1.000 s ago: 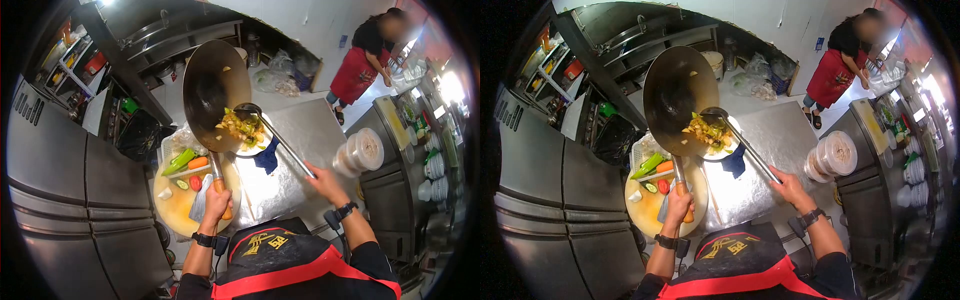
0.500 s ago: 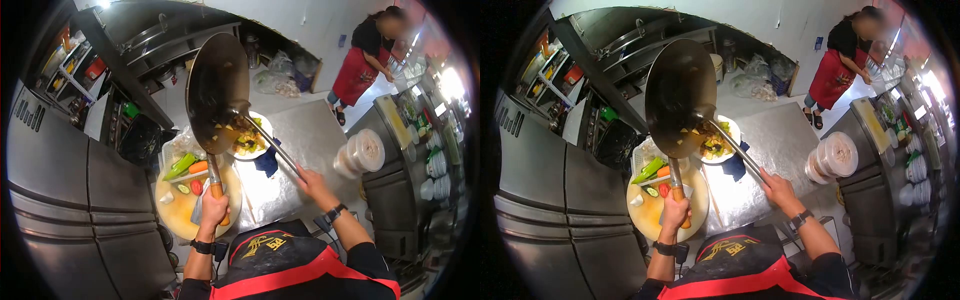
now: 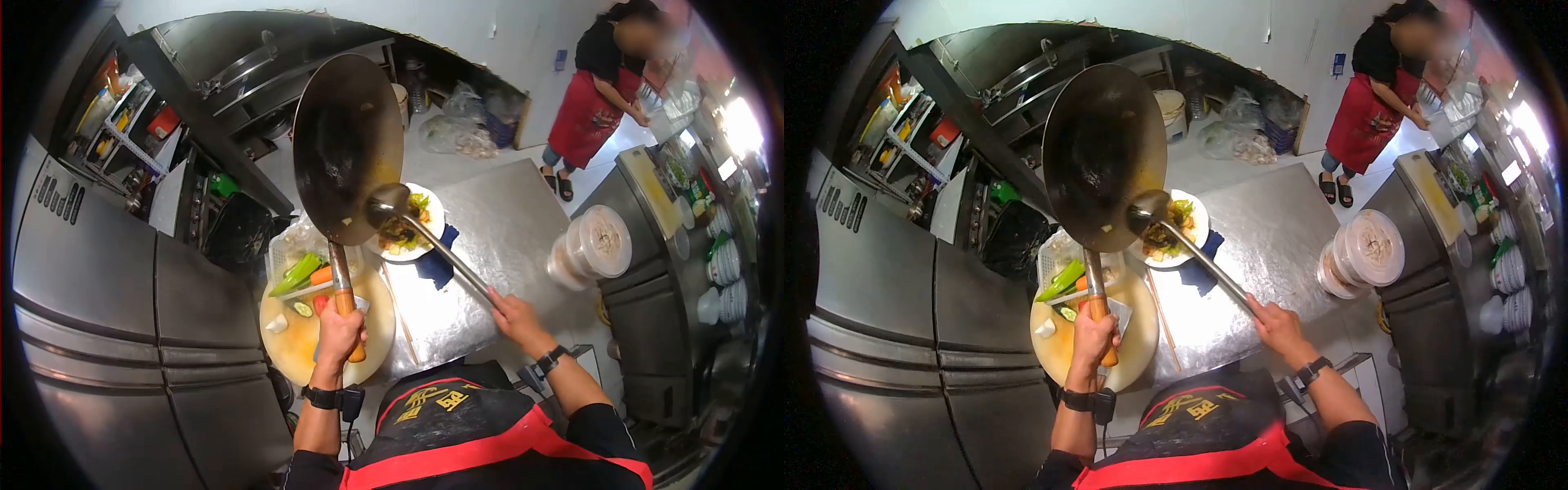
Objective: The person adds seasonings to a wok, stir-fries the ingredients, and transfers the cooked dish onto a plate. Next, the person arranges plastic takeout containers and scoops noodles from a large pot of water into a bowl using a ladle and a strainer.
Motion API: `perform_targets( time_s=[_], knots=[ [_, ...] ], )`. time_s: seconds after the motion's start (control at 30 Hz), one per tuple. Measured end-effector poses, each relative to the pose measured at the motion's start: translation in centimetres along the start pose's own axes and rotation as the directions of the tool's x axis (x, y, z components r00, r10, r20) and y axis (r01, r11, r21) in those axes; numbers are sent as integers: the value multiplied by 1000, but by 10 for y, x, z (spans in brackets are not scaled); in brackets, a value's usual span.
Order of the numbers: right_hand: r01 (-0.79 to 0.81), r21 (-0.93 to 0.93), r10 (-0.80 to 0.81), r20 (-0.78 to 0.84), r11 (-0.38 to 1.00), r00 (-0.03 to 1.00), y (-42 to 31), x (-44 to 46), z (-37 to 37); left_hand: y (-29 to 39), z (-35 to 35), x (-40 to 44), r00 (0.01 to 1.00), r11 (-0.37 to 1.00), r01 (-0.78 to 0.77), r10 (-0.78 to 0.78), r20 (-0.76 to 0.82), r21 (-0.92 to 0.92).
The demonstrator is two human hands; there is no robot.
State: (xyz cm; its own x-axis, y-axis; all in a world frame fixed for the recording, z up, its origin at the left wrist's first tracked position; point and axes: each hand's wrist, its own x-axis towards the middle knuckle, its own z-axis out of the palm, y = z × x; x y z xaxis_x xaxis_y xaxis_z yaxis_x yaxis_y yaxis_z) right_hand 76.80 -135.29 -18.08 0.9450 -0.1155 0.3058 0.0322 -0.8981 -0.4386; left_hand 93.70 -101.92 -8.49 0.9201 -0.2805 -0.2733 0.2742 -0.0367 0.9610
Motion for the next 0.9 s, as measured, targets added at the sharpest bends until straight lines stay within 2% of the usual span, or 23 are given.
perform_targets(
  time_s=[0.1,0.17,0.23,0.27,0.37,0.47,0.53,0.57,0.67,0.73,0.8,0.9],
  knots=[
    [8,-65,-8,-1,998,1000,36,-21,3,0,-2,6,1000,1000,-16,16,-10,21],
    [6,-101,-7,-8,995,1000,28,-18,1,4,-4,5,1000,999,-19,20,-8,48],
    [81,46,-78,-70,996,994,10,-3,4,10,0,3,999,999,23,-22,-25,25],
    [78,51,-75,-70,996,995,-1,-1,4,11,1,2,999,999,25,-25,-26,30],
    [65,143,-68,17,988,998,-11,-3,7,18,4,3,1000,1000,8,-7,18,-19],
    [23,121,-31,65,992,997,21,-30,12,21,5,2,1000,999,1,-1,5,-43],
    [-9,-28,11,68,1000,998,33,-33,2,27,6,1,1000,999,13,-13,-19,46],
    [-4,-29,6,56,1000,998,32,-26,-2,28,6,0,1000,999,1,0,-18,48],
    [-13,-73,12,-16,997,1000,16,7,-6,17,-1,-13,1000,999,15,-15,-11,31],
    [38,64,-23,-218,997,976,0,43,11,18,1,-25,1000,1000,18,-18,5,18],
    [10,89,18,-306,996,952,-23,78,21,19,4,-39,1000,999,31,-31,1,21],
    [-30,59,49,-347,998,936,-40,97,37,21,6,-57,999,998,45,-45,8,51]
  ],
)
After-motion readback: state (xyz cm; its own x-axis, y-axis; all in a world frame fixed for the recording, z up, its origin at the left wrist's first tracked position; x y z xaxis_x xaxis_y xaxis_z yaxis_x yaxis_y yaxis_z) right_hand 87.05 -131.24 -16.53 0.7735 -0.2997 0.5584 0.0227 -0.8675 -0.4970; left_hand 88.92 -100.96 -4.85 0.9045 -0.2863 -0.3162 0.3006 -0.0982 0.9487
